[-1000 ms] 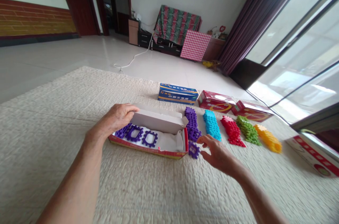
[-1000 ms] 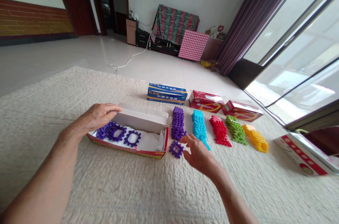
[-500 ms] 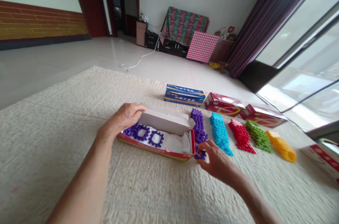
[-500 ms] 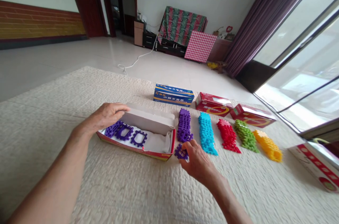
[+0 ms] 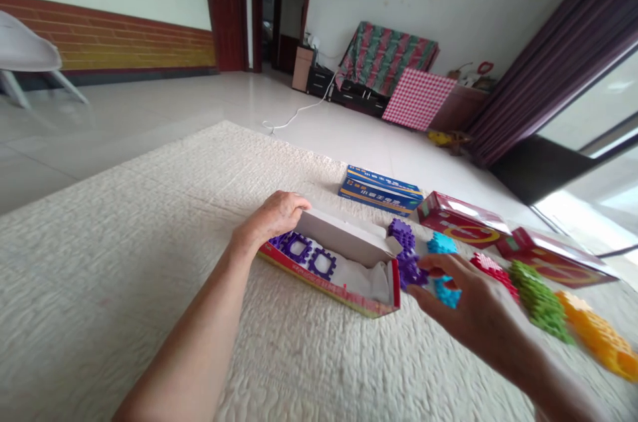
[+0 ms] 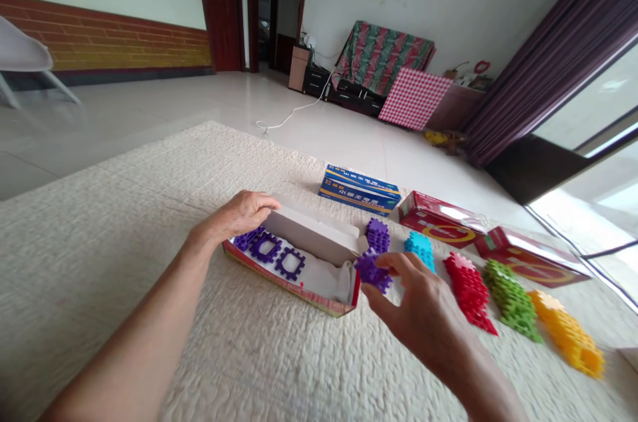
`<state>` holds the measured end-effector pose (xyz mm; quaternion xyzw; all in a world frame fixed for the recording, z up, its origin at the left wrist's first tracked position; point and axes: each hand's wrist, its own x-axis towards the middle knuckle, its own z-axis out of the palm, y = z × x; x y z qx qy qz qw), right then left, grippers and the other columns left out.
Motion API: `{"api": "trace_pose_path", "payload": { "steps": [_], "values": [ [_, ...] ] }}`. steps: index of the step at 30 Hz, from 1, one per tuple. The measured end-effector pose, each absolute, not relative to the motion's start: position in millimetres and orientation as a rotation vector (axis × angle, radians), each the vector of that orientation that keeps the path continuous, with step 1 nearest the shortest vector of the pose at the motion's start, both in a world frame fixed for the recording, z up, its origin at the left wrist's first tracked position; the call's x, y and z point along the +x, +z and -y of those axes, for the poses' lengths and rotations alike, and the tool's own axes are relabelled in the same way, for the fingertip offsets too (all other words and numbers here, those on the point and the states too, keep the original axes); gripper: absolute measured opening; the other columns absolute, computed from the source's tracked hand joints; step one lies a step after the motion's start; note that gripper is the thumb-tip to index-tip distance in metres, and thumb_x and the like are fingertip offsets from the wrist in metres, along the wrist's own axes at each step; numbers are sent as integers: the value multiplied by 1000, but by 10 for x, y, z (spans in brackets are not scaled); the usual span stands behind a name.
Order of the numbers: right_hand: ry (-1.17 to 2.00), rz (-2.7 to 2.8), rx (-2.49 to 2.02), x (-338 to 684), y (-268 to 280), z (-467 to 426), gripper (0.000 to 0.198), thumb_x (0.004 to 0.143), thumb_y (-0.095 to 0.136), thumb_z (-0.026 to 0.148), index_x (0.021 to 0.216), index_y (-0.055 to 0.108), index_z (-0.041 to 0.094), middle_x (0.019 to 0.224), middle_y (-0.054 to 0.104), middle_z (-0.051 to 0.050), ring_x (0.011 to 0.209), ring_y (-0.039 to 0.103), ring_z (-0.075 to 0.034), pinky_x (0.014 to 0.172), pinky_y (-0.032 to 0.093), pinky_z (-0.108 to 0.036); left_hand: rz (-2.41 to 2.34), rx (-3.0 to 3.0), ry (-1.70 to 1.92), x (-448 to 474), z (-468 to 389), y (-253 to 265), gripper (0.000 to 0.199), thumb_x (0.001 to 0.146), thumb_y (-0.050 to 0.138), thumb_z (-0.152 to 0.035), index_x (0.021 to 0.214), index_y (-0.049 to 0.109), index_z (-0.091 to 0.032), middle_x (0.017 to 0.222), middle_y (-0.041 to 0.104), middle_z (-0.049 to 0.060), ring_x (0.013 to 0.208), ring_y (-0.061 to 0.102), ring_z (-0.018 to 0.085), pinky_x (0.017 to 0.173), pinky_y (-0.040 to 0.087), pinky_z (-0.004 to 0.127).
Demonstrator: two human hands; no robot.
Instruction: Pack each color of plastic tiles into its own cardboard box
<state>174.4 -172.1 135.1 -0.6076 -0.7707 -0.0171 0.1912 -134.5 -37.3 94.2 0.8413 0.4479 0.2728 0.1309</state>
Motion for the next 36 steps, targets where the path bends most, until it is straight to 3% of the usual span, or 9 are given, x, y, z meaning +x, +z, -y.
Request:
{"api": "trace_pose_path", "payload": {
  "steps": [3,7,14,36],
  "values": [
    [132,2284,-1592,1205,1543,1503,23,75,63,36,90,64,20,88,67,-5,76,63,-18,69,48,-32,-1277,2447,798,-1350,366,932,34,78,44,-6,92,72,-19,94,73,4,87,66,17,81,47,28],
    [242,2446,-1586,714,1384,1233,26,70,65,31,92,67,18,90,68,-7,77,63,-19,69,46,-31,-1279,2442,802,-1352,360,919,35,78,45,-6,93,72,-19,94,73,4,86,66,17,80,47,28],
    [203,2676,-1617,649,1073,1083,26,70,63,27,94,67,17,91,67,-9,77,64,-22,65,44,-31,-1303,2469,832,-1349,327,870,34,78,44,-7,92,72,-19,94,74,5,88,67,18,81,48,28],
    [150,2830,-1601,526,1081,1062,19,74,69,28,90,67,17,92,64,-8,79,64,-20,65,45,-28,-1284,2471,846,-1352,334,878,34,78,43,-7,91,72,-19,93,74,5,88,67,18,81,49,28]
  ]
}}
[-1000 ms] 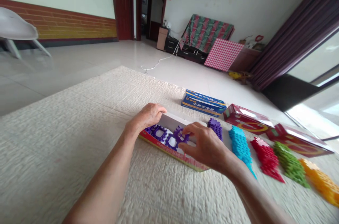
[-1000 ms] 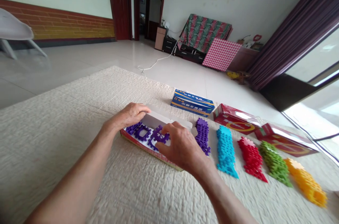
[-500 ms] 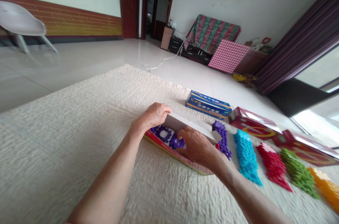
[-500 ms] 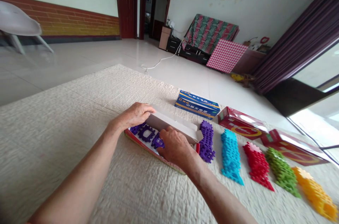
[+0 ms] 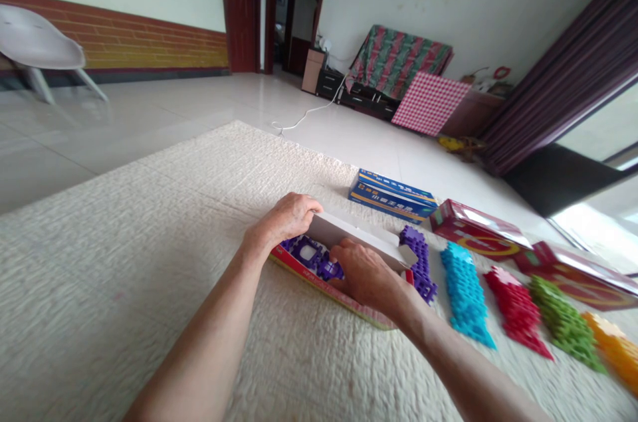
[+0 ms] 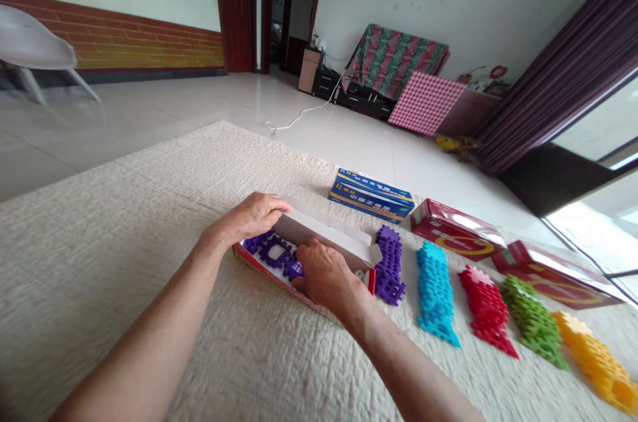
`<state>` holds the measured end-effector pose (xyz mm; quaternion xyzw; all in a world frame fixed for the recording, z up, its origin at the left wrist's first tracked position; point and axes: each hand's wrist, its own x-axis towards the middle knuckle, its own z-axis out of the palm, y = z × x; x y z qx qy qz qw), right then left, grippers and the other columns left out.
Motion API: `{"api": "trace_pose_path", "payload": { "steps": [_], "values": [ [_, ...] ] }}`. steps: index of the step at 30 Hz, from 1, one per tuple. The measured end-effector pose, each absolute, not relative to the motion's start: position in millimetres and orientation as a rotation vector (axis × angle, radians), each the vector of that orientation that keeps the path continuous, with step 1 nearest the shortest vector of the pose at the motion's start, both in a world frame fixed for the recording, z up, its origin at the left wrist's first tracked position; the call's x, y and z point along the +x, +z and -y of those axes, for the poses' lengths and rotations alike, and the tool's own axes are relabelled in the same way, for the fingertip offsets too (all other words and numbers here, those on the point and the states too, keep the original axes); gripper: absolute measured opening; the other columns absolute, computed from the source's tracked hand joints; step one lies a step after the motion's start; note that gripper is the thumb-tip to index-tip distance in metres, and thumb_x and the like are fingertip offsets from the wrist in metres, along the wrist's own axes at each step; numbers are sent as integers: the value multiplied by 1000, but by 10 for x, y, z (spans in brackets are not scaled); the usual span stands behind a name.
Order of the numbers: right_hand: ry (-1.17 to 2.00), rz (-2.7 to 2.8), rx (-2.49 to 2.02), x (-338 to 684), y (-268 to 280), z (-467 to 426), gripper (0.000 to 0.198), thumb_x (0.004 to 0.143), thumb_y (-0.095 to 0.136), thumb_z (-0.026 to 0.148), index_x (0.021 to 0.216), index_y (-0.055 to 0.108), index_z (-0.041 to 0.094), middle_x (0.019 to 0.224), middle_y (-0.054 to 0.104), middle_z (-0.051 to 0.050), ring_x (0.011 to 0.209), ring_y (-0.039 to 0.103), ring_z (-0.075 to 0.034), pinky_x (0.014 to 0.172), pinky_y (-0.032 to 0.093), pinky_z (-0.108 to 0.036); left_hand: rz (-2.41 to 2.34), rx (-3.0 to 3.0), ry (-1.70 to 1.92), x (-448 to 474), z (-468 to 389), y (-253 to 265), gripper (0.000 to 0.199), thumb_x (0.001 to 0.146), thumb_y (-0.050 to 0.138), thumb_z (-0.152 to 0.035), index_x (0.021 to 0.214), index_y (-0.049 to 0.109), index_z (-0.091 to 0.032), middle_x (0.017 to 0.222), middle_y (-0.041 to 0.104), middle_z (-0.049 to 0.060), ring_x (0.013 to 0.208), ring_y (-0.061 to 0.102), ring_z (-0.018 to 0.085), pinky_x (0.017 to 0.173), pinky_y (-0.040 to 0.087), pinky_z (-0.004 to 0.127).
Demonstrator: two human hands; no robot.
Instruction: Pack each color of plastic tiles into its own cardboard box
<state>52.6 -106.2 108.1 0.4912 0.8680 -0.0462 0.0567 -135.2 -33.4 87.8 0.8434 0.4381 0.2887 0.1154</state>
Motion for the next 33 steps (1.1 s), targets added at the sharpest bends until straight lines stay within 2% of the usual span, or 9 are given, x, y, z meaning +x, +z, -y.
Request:
{"api": "trace_pose_path", "payload": {
  "steps": [5,9,13,17,21,25,29,33],
  "values": [
    [-137,-2629,1485,520,1087,1060,19,74,68,26,90,67,16,93,65,-10,78,64,-21,63,43,-29,-1277,2472,830,-1353,345,892,34,78,44,-7,93,72,-19,93,74,5,88,67,18,81,49,29],
    [-70,-2648,1516,544,1167,1075,19,75,64,26,90,66,15,86,66,-9,73,62,-20,59,40,-28,-1289,2460,814,-1353,366,919,34,79,45,-7,94,72,-19,95,73,4,88,66,17,82,48,28],
    [-53,-2729,1701,715,1371,1140,11,80,56,27,81,63,18,78,65,-5,66,59,-16,56,37,-27,-1288,2462,778,-1345,371,942,34,79,44,-7,92,72,-20,94,73,3,87,66,16,80,48,26],
    [-53,-2826,1904,1131,1572,1245,13,83,52,25,76,61,18,76,64,-3,67,58,-14,61,38,-26,-1316,2492,742,-1332,372,956,35,79,43,-7,92,72,-21,96,73,2,87,66,16,82,47,26],
    [54,-2661,2174,1694,1497,1371,15,83,50,25,76,61,19,72,63,-2,64,57,-14,60,39,-27,-1328,2526,739,-1329,367,954,34,79,44,-10,94,72,-22,99,73,1,91,67,16,84,47,25],
    [6,-2432,2224,2058,1163,1478,15,80,51,23,88,64,18,86,65,-5,74,61,-17,66,44,-30,-1328,2561,712,-1339,345,926,35,80,42,-12,95,71,-22,101,73,1,92,67,17,85,48,25],
    [75,-2448,2215,2112,819,1532,37,75,58,22,112,57,19,108,58,-11,97,58,-24,77,47,-36,-1317,2566,710,-1356,313,879,35,80,41,-13,95,71,-23,103,72,0,90,67,17,83,48,26],
    [126,-2495,2231,2071,619,1544,46,73,61,20,118,51,20,111,53,-12,99,55,-26,80,48,-39,-1331,2576,710,-1359,307,869,36,80,41,-13,95,71,-24,103,73,-1,90,67,16,84,48,25]
  ]
}}
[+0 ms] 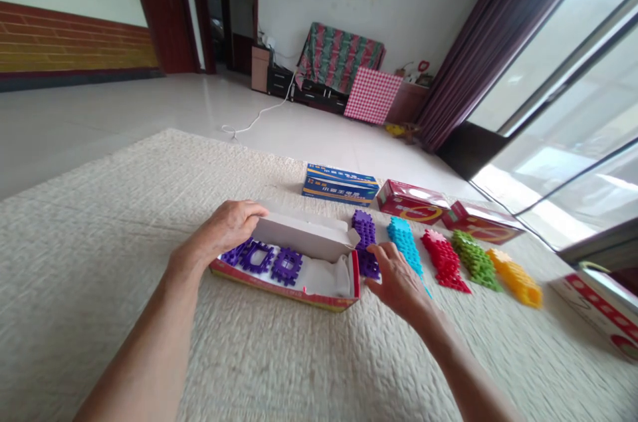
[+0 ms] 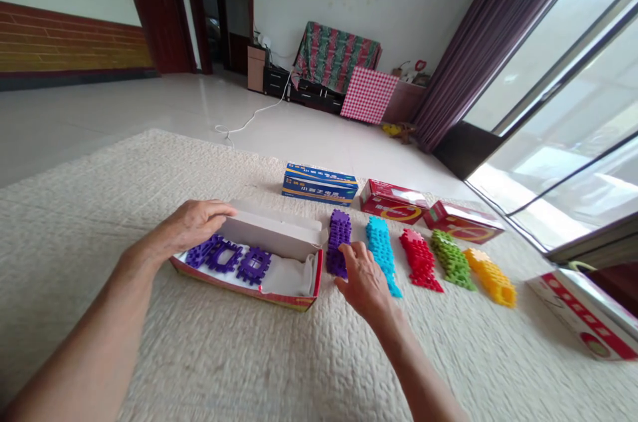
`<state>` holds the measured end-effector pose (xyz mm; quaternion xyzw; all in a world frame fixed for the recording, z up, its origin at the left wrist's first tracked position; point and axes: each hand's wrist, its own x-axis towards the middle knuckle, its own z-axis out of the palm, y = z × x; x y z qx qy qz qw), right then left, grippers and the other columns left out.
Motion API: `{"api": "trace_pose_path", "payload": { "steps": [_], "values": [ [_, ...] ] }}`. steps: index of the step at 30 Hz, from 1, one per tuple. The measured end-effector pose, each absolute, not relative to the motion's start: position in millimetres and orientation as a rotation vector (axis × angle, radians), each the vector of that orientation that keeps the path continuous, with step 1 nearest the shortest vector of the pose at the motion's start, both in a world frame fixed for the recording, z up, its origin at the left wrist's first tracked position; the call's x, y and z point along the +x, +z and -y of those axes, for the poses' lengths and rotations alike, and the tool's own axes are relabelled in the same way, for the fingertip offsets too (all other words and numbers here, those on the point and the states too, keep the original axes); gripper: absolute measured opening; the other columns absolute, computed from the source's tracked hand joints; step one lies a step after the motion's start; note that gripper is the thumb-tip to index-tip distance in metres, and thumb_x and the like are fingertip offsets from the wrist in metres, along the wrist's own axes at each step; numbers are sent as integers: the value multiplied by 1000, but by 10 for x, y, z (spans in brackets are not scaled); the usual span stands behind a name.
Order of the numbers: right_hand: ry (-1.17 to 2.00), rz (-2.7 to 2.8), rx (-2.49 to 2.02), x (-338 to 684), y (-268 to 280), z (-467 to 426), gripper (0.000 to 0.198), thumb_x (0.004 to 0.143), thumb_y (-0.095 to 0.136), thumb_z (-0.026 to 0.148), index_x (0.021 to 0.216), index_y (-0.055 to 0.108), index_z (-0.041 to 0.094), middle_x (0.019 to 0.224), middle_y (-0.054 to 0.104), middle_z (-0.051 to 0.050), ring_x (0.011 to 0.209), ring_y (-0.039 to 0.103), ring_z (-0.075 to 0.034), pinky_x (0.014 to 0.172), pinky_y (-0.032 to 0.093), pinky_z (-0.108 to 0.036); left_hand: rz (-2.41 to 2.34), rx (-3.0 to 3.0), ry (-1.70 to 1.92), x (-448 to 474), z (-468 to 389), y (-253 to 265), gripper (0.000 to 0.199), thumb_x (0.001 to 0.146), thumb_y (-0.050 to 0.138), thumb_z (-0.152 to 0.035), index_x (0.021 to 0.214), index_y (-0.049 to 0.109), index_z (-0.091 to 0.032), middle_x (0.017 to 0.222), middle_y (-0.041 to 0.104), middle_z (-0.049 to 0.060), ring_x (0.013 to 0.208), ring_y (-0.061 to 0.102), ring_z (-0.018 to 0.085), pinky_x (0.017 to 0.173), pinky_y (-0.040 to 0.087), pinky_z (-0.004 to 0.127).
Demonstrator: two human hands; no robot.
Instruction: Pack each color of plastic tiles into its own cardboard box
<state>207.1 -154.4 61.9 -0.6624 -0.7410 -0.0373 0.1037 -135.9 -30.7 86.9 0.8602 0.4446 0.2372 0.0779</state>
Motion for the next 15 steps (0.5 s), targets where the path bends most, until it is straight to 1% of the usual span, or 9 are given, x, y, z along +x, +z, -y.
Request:
{"api": "trace_pose_path", "payload": {
  "steps": [6,10,15],
  "values": [
    [-99,2140,-1927,2034,587,1556,44,76,56,19,119,48,19,112,50,-11,95,57,-24,80,49,-38,-1345,2570,692,-1343,342,917,36,79,41,-13,94,72,-23,101,73,0,91,67,17,82,48,26],
    [-122,2074,-1951,2014,653,1671,44,76,55,23,120,49,16,114,50,-13,93,58,-24,79,48,-38,-1343,2542,699,-1337,361,937,36,79,41,-12,95,72,-21,102,73,1,92,67,18,83,48,27],
    [94,2198,-2010,1958,672,1872,36,76,57,30,109,57,17,98,57,-9,79,61,-22,66,48,-35,-1334,2540,697,-1339,373,952,35,79,42,-12,96,71,-23,100,73,0,90,67,17,83,47,25]
  ]
}}
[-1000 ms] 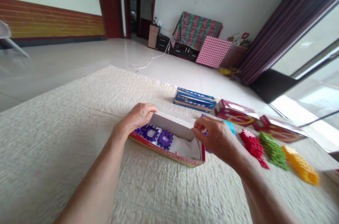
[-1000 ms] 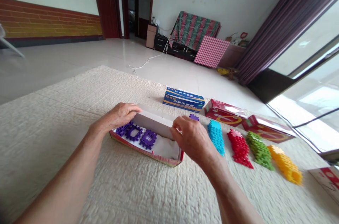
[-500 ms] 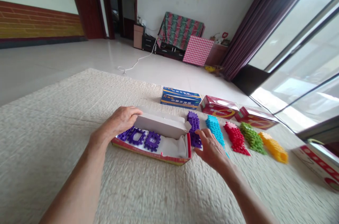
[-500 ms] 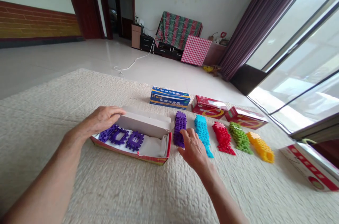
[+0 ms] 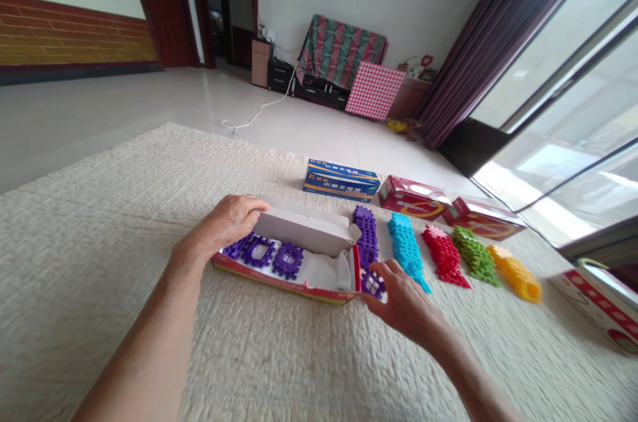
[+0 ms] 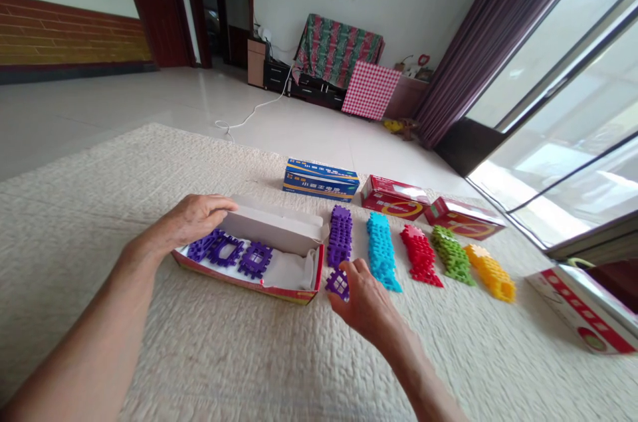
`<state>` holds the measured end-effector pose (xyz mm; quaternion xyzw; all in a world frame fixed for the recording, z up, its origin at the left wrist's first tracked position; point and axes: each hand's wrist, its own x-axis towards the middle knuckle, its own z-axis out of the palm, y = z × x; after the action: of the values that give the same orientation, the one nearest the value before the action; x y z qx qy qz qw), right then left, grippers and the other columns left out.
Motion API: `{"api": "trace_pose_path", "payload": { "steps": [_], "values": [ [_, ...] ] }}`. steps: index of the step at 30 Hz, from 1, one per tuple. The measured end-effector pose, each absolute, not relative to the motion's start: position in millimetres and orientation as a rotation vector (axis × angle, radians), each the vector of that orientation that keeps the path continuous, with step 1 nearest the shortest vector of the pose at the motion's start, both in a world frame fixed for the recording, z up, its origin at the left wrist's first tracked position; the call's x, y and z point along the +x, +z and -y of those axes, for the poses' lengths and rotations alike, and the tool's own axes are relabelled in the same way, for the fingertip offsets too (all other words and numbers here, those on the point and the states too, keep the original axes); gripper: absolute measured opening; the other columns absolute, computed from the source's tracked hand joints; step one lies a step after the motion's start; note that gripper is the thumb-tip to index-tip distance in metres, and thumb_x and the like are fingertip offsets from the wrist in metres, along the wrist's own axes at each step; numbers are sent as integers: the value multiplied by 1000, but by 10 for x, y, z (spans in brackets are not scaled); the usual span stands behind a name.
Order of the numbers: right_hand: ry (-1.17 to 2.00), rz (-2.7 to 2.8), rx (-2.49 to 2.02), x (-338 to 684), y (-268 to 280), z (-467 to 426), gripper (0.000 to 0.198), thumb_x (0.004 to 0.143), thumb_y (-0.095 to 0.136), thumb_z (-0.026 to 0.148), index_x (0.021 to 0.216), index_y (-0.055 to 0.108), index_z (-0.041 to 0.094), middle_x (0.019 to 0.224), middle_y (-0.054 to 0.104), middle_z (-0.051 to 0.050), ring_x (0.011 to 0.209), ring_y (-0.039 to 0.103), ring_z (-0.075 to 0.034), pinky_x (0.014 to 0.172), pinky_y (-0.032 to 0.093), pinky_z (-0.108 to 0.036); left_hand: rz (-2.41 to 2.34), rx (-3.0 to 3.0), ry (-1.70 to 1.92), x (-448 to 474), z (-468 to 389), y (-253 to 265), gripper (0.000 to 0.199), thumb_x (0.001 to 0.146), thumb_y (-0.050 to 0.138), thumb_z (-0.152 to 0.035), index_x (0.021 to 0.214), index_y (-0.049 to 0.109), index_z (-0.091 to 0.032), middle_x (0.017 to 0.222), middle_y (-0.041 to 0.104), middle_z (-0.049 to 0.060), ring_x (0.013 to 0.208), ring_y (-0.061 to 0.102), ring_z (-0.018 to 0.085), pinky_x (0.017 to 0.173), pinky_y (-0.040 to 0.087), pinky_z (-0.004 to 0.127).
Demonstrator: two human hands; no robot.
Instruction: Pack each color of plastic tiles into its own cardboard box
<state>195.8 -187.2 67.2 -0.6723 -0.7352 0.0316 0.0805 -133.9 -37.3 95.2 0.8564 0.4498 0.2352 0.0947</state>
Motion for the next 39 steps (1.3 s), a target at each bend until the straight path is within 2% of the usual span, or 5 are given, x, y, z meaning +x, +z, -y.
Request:
{"api": "trace_pose_path", "payload": {
  "steps": [5,13,29,34,39],
  "values": [
    [162,2305,-2026,1975,719,1920,46,72,60,30,116,55,16,108,58,-13,93,62,-26,75,51,-40,-1346,2536,687,-1345,356,936,36,79,42,-12,96,72,-22,102,73,0,93,67,17,85,47,26],
    [201,2580,-1658,2073,728,1919,68,59,48,1,124,50,19,131,54,-11,122,50,-24,102,44,-42,-1349,2526,684,-1334,374,961,36,79,42,-10,97,72,-22,102,73,0,94,67,17,86,48,26],
    [-17,2620,-1572,2165,790,1852,60,58,45,3,114,58,19,115,65,-11,98,66,-26,79,58,-41,-1329,2490,751,-1338,383,949,34,78,45,-7,93,72,-21,96,73,2,87,66,15,82,48,26],
    [-198,2543,-1551,2090,1274,1714,52,79,53,20,130,46,22,132,54,-11,110,60,-28,84,55,-43,-1307,2490,759,-1345,360,920,34,79,45,-7,93,72,-21,96,73,3,89,66,17,82,47,27],
    [88,2709,-1329,1444,1554,1481,51,77,53,10,126,49,24,128,57,-6,114,55,-21,94,49,-35,-1326,2493,737,-1336,374,947,35,77,44,-5,93,72,-20,96,73,3,86,66,16,81,47,27]
  ]
}}
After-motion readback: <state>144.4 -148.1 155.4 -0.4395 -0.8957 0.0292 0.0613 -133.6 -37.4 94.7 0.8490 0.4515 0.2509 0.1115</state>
